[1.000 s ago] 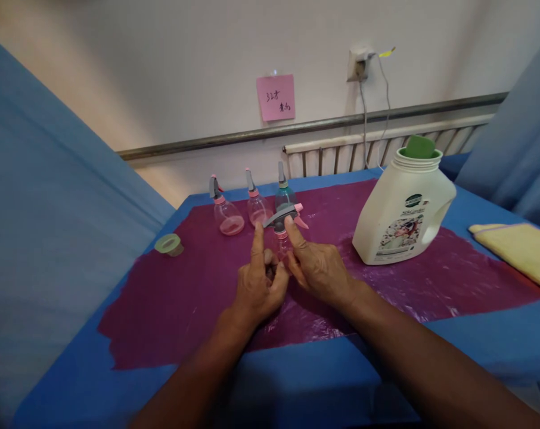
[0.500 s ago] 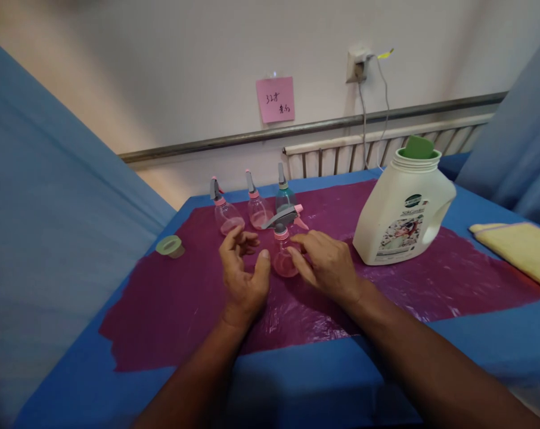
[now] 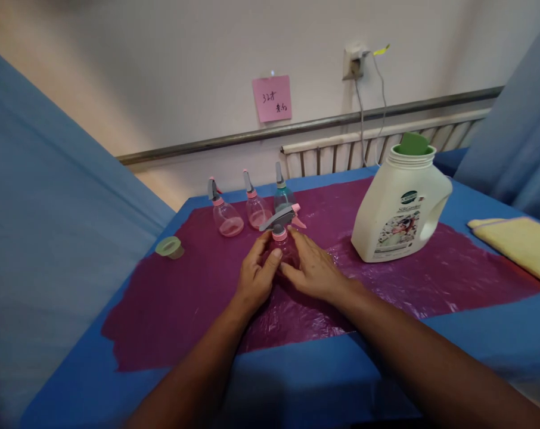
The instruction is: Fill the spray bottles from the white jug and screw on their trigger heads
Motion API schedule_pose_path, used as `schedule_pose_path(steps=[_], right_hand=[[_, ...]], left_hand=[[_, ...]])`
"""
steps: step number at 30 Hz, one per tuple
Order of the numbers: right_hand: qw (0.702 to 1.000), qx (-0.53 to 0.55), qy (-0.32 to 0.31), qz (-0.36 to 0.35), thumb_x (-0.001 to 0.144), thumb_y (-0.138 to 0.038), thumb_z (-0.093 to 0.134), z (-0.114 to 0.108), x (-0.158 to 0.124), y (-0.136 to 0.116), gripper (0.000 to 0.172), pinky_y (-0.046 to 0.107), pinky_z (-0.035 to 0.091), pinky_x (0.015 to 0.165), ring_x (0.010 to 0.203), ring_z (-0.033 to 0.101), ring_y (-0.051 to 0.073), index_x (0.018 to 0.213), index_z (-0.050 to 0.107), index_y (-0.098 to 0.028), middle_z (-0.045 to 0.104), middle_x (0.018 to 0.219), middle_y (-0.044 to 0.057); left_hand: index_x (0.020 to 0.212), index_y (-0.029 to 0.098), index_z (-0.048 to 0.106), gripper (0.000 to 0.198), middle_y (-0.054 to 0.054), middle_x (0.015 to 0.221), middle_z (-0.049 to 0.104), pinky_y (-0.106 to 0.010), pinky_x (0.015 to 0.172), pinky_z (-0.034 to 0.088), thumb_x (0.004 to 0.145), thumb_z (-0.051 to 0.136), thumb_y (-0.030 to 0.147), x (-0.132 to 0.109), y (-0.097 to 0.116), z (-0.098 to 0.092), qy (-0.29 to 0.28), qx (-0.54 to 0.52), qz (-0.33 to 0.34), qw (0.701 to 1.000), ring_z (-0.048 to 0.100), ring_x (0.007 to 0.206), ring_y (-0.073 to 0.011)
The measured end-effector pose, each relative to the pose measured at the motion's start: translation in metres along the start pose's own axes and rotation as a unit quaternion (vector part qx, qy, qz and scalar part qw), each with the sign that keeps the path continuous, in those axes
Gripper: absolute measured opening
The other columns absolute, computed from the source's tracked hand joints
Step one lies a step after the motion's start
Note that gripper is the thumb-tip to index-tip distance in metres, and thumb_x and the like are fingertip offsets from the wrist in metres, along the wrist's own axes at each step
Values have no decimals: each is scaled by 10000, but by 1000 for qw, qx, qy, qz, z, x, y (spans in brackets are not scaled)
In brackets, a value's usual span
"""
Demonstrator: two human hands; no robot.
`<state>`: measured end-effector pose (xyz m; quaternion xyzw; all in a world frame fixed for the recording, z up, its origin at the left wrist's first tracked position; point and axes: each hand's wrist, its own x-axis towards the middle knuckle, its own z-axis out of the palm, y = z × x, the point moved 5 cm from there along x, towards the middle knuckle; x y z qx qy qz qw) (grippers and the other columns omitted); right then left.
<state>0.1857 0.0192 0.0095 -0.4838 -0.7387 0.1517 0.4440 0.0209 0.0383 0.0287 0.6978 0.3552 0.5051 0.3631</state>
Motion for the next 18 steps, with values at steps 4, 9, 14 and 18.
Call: schedule_pose_path(steps=[4,9,14,18], right_hand=[[998,53,-13,9,982,-388,748,4,4,-4,716,614,542,1246,1505,646,361,1646,525,-245,651,1633,180],[998,57,-17,-25,957,-337,759,2,5,-12,704,617,521,1257,1516,627,355,1625,544,-272,659,1617,158],[997,62,-36,-16,953,-331,753,1,6,-14,673,583,585,1156,1383,696,347,1597,563,-289,710,1507,136],[998,58,-33,-19,933,-329,767,0,7,-16,684,562,590,1132,1343,701,344,1584,569,-260,711,1476,146]], left_hand=[[1411,258,762,388,-107,1411,773,-457,1202,531,1109,671,483,1,6,-4,18,6,3,1000,715,1344,-308],[1279,253,829,372,-93,1281,800,-407,1114,572,1103,680,545,2,12,-4,33,-33,4,999,749,1225,-280],[1348,258,759,388,-86,1307,793,-403,1123,568,1071,745,529,3,5,2,44,-94,-24,994,740,1234,-257],[1261,243,698,445,-82,1265,769,-401,1089,583,969,877,527,4,-5,1,97,-115,-44,988,737,1159,-231]])
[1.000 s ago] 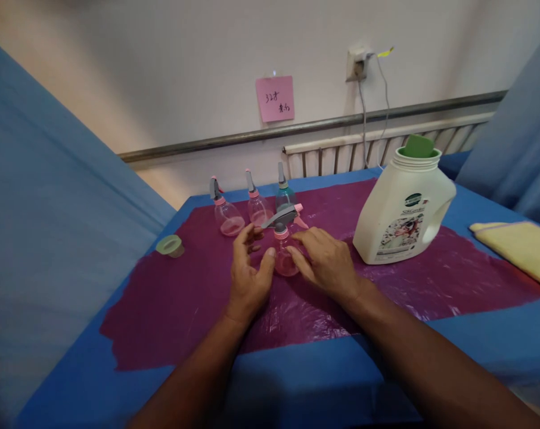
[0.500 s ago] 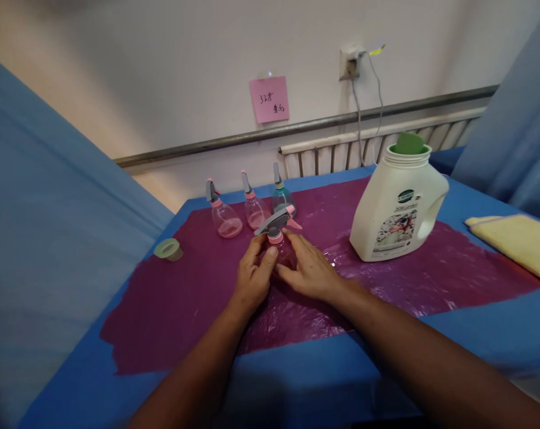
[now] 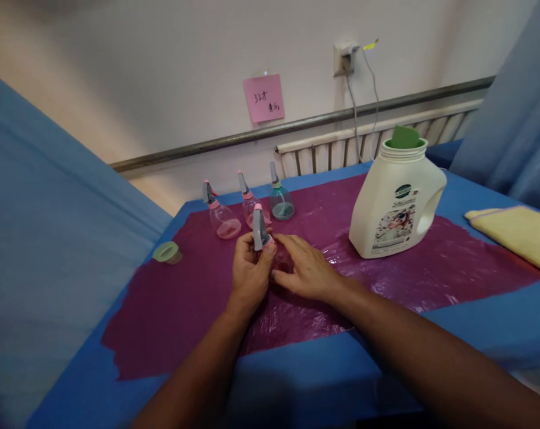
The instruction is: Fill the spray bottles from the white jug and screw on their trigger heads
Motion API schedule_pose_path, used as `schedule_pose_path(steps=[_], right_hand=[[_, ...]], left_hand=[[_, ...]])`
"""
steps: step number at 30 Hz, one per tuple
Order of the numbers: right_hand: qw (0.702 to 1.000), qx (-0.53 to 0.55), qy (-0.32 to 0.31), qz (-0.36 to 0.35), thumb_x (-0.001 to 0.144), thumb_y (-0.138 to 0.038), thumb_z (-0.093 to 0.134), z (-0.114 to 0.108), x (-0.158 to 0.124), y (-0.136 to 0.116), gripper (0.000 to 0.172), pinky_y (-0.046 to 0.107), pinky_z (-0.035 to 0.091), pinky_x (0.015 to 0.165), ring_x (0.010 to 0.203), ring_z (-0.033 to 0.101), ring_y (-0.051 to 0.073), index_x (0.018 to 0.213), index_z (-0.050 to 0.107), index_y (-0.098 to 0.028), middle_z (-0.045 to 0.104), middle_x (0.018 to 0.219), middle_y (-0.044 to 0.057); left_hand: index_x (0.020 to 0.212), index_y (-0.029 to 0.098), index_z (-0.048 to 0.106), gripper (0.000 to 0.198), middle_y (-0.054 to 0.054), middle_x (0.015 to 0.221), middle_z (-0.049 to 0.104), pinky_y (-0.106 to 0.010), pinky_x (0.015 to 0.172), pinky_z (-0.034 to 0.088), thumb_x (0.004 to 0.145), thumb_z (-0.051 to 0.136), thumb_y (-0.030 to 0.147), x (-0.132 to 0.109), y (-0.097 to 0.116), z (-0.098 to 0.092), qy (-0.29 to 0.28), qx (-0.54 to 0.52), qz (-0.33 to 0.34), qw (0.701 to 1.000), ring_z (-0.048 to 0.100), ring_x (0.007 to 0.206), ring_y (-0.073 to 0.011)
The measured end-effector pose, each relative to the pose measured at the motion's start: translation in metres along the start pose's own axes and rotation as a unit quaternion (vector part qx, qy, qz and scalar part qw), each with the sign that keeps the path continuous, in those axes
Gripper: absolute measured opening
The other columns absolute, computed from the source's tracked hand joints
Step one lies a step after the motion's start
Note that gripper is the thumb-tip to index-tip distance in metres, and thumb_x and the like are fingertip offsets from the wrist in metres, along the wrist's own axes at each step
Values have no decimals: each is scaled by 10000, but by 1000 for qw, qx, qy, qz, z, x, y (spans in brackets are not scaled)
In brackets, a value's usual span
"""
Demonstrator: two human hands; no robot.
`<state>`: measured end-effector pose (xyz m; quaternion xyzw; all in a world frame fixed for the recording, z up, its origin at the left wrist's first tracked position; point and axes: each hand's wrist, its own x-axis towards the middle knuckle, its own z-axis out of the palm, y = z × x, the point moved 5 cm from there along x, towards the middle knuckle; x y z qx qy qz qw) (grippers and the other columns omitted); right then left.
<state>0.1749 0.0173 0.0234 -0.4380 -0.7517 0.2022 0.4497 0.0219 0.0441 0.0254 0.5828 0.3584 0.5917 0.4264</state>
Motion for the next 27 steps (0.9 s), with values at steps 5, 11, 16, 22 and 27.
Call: schedule_pose_path(steps=[5,11,16,22,27], right_hand=[[1000,9,16,19,942,-335,773,-1,1,3,643,547,603,1103,1284,726,330,1555,584,-285,742,1425,118],[1000,2,19,22,924,-356,818,-2,2,5,679,572,574,1147,1351,704,350,1553,578,-271,733,1469,125],[1000,-7,7,29,949,-378,799,-1,2,5,600,565,582,1115,1332,712,349,1505,610,-254,729,1459,140],[1000,-4,8,28,941,-382,815,-2,3,6,556,534,602,1050,1251,732,339,1455,638,-267,758,1363,123],[1000,2,6,20,941,-358,798,-1,3,7,614,543,586,1086,1286,719,336,1517,603,-272,744,1411,123]], left_hand=[[1436,276,630,617,-124,1443,739,-448,1191,559,939,913,508,-2,4,1,-18,-38,13,999,728,1328,-272],[1513,295,643,547,-125,1436,775,-421,1129,618,1023,826,454,1,8,-1,0,-46,-2,999,765,1319,-268],[1532,292,622,688,-76,1245,801,-413,1114,619,923,932,371,6,6,-4,21,-28,25,999,778,1205,-230],[1676,337,515,721,-131,1507,747,-429,1136,620,1034,805,492,3,5,2,-22,-64,-2,998,752,1361,-278],[1666,357,506,866,-59,1275,811,-390,1096,626,916,936,386,7,6,3,30,-69,2,997,790,1199,-212]])
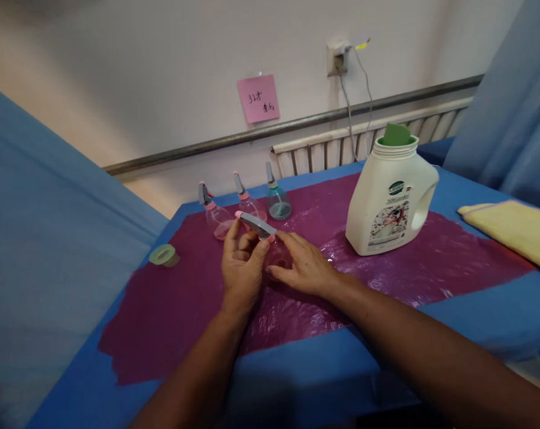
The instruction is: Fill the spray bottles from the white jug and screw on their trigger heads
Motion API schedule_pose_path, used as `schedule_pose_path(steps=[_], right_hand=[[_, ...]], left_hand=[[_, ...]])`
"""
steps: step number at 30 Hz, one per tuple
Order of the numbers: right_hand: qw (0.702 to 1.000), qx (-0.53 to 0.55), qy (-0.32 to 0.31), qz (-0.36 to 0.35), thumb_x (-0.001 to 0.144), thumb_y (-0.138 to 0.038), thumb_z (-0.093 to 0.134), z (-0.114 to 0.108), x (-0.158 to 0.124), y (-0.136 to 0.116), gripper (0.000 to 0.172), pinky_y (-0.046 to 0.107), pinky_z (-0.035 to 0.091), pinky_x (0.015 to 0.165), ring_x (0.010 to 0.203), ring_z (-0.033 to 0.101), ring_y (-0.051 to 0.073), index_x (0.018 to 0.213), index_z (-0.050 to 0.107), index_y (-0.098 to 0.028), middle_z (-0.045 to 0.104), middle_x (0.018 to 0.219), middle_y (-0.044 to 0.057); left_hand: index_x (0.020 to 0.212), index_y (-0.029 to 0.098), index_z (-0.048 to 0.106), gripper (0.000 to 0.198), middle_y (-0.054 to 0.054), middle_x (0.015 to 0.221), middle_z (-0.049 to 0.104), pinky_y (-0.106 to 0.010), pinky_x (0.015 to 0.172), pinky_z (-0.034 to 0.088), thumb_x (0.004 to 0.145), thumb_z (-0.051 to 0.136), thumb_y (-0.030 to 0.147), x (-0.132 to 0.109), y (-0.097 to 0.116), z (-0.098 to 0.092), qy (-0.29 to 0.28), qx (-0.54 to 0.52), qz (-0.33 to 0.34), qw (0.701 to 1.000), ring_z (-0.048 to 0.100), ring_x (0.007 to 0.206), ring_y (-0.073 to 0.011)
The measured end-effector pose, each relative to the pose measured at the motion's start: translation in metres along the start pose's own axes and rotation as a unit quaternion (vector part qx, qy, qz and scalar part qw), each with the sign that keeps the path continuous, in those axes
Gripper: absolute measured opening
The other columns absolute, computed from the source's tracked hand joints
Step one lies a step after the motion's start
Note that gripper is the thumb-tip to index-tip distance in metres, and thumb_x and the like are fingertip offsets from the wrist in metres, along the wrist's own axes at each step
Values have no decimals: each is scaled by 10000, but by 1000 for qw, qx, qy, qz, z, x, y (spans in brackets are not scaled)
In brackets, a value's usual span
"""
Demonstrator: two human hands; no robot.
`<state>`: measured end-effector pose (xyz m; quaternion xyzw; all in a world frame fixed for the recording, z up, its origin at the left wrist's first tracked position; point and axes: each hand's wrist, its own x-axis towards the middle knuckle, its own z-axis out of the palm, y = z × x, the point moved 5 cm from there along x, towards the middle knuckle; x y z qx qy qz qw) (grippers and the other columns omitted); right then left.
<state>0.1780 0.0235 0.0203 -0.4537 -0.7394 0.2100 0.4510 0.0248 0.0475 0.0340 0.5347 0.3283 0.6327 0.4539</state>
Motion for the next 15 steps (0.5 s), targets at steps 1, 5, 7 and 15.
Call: schedule_pose_path(steps=[1,5,7,15], right_hand=[[1000,-3,-2,4,940,-365,801,0,0,1,618,547,585,1087,1293,716,340,1518,604,-269,742,1416,127],[1000,-3,-10,11,937,-372,806,2,0,2,645,553,578,1116,1336,703,343,1537,597,-261,729,1446,138],[1000,0,-12,9,940,-362,802,1,0,2,656,556,569,1138,1359,695,340,1552,590,-261,719,1472,139],[1000,-8,7,0,920,-331,814,0,-1,-1,673,543,589,1089,1301,720,339,1551,582,-285,743,1416,118]], left_hand=[[1666,362,500,889,-46,1238,808,-381,1089,624,899,949,373,1,0,0,7,5,2,1000,785,1189,-205],[1654,366,506,919,-43,1230,782,-369,1062,626,863,974,358,5,-1,1,15,21,4,1000,769,1172,-202],[1657,367,503,937,-49,1244,776,-376,1067,627,854,985,368,5,-2,0,14,24,8,1000,768,1170,-207],[1688,328,523,715,-138,1581,699,-424,1185,598,1041,796,464,-5,4,4,-30,23,13,999,710,1424,-279]])
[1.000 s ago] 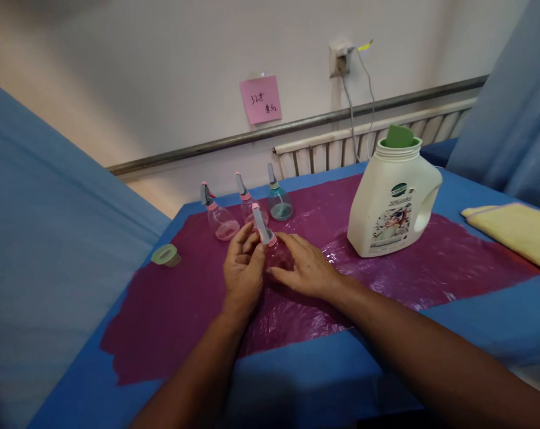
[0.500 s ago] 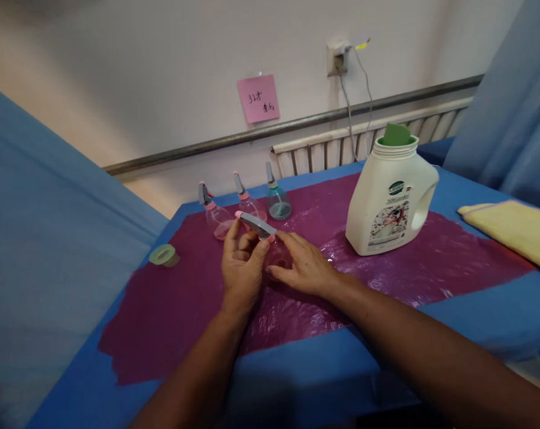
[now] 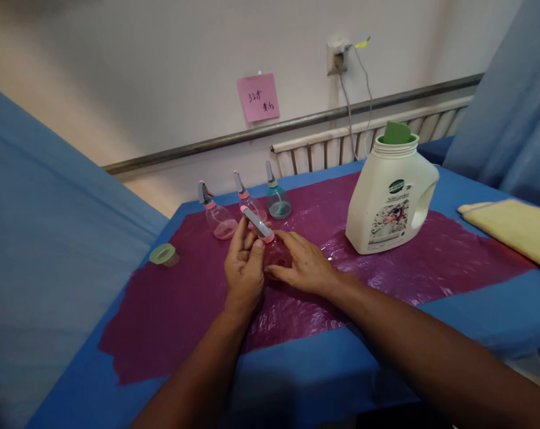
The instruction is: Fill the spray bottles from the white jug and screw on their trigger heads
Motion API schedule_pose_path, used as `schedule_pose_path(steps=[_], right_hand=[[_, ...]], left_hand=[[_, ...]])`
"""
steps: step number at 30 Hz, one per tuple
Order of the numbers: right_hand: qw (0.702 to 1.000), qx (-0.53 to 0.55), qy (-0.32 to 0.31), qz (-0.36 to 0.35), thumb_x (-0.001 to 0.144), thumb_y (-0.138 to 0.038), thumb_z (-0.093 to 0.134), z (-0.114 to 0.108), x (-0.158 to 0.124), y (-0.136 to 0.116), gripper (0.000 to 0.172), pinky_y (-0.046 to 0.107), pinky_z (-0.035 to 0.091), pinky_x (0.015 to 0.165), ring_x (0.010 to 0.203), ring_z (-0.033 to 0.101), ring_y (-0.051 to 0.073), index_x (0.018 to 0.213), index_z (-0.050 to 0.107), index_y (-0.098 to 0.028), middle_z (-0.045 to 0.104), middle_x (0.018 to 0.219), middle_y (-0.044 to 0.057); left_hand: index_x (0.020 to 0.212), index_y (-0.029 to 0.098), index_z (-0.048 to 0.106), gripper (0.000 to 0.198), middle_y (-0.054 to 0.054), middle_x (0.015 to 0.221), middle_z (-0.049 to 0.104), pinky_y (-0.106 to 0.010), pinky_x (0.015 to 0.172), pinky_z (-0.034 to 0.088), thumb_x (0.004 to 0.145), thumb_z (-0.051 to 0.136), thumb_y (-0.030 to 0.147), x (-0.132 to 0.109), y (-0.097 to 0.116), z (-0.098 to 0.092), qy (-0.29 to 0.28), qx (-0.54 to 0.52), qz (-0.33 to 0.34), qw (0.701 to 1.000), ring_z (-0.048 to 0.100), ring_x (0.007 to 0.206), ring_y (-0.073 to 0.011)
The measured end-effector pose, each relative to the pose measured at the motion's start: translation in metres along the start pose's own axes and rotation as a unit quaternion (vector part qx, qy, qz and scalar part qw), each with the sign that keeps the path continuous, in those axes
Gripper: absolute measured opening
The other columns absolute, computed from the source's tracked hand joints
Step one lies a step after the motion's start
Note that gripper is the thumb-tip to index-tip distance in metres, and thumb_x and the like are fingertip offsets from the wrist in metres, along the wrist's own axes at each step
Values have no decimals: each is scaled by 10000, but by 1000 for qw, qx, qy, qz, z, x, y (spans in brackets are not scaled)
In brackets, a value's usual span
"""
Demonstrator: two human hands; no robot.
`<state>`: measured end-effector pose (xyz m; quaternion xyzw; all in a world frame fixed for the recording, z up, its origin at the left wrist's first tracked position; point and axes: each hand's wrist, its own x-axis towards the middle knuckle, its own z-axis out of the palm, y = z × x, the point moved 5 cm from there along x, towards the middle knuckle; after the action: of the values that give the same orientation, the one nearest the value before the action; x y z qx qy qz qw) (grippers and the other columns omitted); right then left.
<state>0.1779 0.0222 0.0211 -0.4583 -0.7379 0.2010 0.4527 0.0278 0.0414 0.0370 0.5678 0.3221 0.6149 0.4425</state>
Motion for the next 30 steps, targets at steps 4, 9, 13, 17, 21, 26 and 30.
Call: schedule_pose_path(steps=[4,9,13,17,21,26,30], right_hand=[[1000,-9,6,13,905,-342,831,-1,0,1,692,539,590,1081,1300,723,344,1551,592,-288,748,1405,117],[1000,-16,15,15,909,-355,836,-2,0,0,658,532,596,1068,1293,728,340,1526,613,-301,751,1416,112],[1000,-20,16,12,904,-333,829,-2,0,0,685,534,594,1077,1287,729,343,1545,596,-282,749,1410,122],[1000,-23,9,17,899,-334,832,-1,0,1,684,544,592,1086,1302,724,349,1539,597,-276,750,1408,125],[999,-25,16,14,903,-352,839,-1,0,2,689,542,592,1093,1307,721,345,1546,597,-286,745,1418,124],[1000,-26,11,8,908,-361,832,0,0,5,728,564,590,1109,1314,715,353,1583,569,-285,730,1442,135],[1000,-15,4,2,927,-372,812,1,-1,3,738,582,574,1158,1375,690,354,1607,543,-274,708,1489,147]], left_hand=[[1628,338,560,757,-82,1343,775,-431,1180,595,953,902,362,3,1,-3,48,33,33,998,754,1284,-235],[1638,333,512,708,-112,1448,751,-457,1203,583,1012,833,412,1,-2,-1,25,12,26,999,743,1350,-256],[1618,326,529,637,-121,1479,751,-446,1182,591,1044,791,417,1,-5,1,10,-2,5,1000,727,1385,-260],[1562,317,546,768,-75,1301,775,-430,1157,591,910,947,374,6,-4,-4,56,28,24,998,762,1245,-228],[1537,305,541,748,-95,1347,760,-450,1169,585,920,942,436,5,-3,-3,47,22,30,998,757,1270,-244],[1599,330,523,693,-125,1488,746,-479,1210,577,1005,851,469,-1,-3,2,11,9,12,1000,721,1408,-280],[1487,302,598,625,-119,1448,755,-458,1187,590,959,905,434,4,3,-4,47,22,37,998,738,1354,-261]])
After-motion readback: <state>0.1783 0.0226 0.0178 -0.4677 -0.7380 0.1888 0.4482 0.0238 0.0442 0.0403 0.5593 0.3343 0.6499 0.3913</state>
